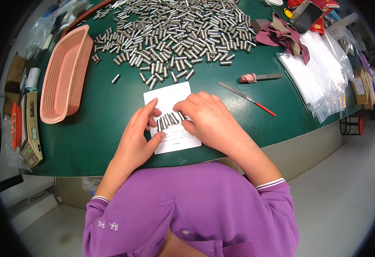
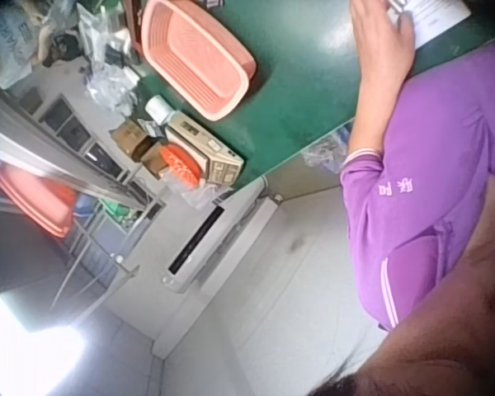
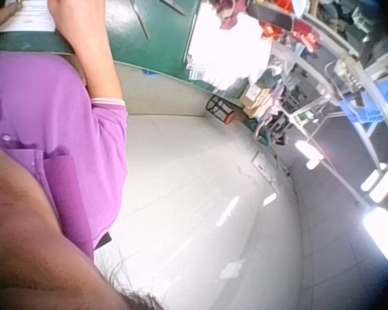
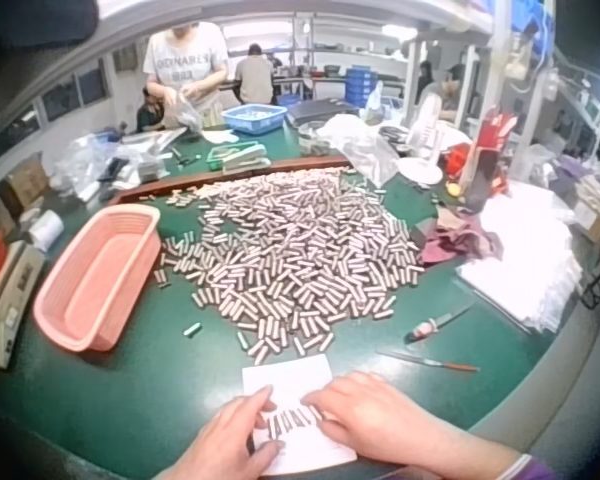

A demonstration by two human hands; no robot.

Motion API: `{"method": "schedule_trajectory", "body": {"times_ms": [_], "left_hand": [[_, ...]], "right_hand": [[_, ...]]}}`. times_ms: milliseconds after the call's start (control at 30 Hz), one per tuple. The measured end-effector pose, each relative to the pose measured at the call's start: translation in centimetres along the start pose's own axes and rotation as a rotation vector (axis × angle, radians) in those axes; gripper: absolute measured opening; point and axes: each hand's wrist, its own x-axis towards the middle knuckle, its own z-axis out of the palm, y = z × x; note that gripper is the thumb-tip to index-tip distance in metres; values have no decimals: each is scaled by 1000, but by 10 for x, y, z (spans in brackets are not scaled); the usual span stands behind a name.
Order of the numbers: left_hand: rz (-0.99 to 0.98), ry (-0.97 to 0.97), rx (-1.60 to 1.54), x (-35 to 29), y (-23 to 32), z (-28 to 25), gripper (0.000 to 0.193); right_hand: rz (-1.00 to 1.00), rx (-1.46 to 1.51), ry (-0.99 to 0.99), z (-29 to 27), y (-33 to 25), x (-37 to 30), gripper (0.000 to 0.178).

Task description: The person sorts small cylindrical metal parts from a large pile on a green workbench. They pick up handfuls of the parts, arrange them on a white paper sheet, and then transfer them into a pink plastic basket. The process is repeated multiple times throughout the clip.

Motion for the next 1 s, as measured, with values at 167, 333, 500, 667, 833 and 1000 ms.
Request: {"method": "schedule_trajectory", "body": {"times_ms": [167, 333, 500, 667, 833, 1000], "left_hand": [[-9, 7, -16, -2, -1, -1, 79], [-35, 3, -20, -4, -1, -3, 80], [-24, 16, -10, -6, -3, -3, 80], [-34, 32, 1, -8, -4, -4, 79], [-45, 46, -2, -9, -3, -7, 78], [-45, 53, 19, -11, -5, -9, 78]], "right_hand": [[28, 43, -54, 2, -1, -1, 31], [-1, 32, -12, 6, -6, 0, 35], [2, 39, -16, 8, -8, 0, 36], [5, 41, -24, 10, -10, 0, 38], [10, 32, -27, 11, -12, -1, 41], [5, 36, -45, 11, -14, -1, 41]]}}
